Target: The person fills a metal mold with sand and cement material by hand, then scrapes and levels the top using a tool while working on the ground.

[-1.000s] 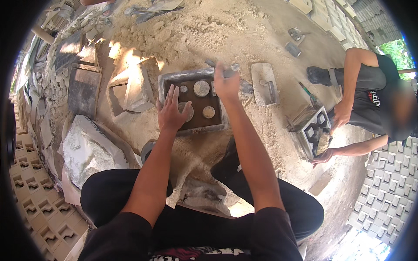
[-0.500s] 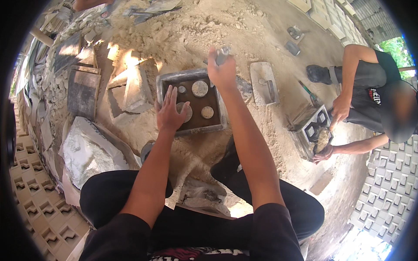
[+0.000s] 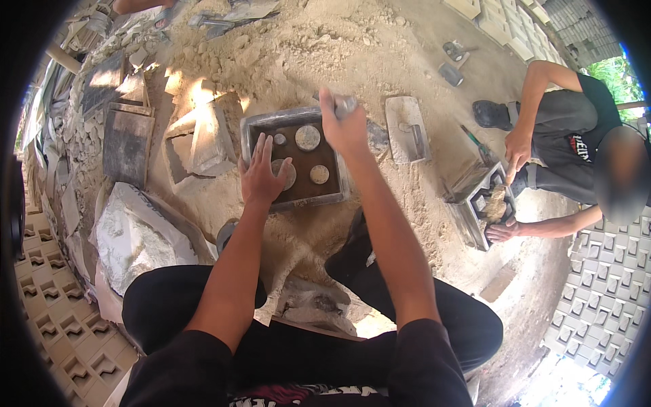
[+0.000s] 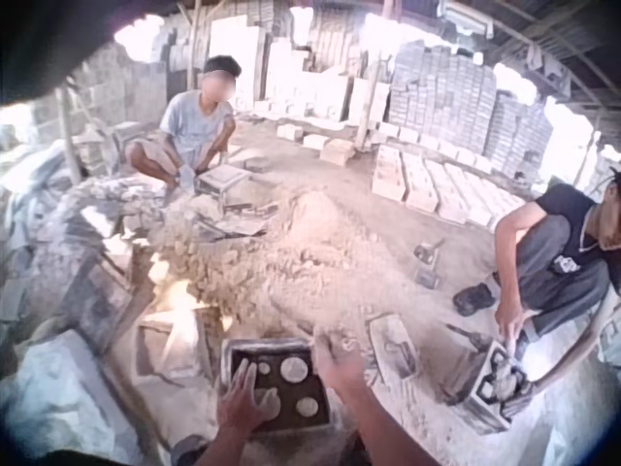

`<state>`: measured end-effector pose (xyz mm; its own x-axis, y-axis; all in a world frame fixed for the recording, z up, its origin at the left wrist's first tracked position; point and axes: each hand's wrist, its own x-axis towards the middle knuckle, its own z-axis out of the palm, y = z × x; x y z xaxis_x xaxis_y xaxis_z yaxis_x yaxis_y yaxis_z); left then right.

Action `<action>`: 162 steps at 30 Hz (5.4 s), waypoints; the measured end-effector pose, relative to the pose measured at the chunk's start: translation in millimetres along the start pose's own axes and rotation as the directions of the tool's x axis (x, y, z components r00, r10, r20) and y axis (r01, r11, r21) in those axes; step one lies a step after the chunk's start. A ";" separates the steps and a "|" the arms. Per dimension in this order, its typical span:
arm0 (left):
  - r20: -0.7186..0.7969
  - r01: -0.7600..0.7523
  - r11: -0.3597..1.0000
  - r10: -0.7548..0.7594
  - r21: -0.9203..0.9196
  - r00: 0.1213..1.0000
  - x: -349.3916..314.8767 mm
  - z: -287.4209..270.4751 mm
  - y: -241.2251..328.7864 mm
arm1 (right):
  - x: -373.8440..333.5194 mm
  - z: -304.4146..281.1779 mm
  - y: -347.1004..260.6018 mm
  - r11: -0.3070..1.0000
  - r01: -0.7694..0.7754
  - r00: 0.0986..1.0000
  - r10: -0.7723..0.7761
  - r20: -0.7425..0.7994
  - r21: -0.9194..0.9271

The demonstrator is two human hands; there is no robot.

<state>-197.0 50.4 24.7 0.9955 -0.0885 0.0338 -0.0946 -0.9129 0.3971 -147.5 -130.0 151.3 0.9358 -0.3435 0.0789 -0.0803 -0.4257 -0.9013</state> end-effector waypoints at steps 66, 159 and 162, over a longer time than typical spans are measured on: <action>0.011 -0.002 0.998 0.002 -0.069 1.000 2.9 -2.1 10.8 | -78.3 -35.6 29.3 0.946 0.066 0.992 -0.026 -0.127 0.317; -0.064 -0.024 0.966 0.008 -0.257 0.998 -3.0 6.7 0.0 | -126.9 -7.6 -7.4 0.928 0.076 0.995 -0.097 0.039 0.365; -0.021 0.013 0.961 -0.019 -0.276 1.000 -0.6 3.3 5.8 | -125.2 -0.1 7.0 0.957 0.055 0.997 -0.067 0.031 0.286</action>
<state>-198.1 43.8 24.0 0.9970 -0.0627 0.0452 -0.0772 -0.7685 0.6351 -265.3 -89.9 135.1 0.9493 -0.2883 0.1254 0.0726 -0.1870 -0.9797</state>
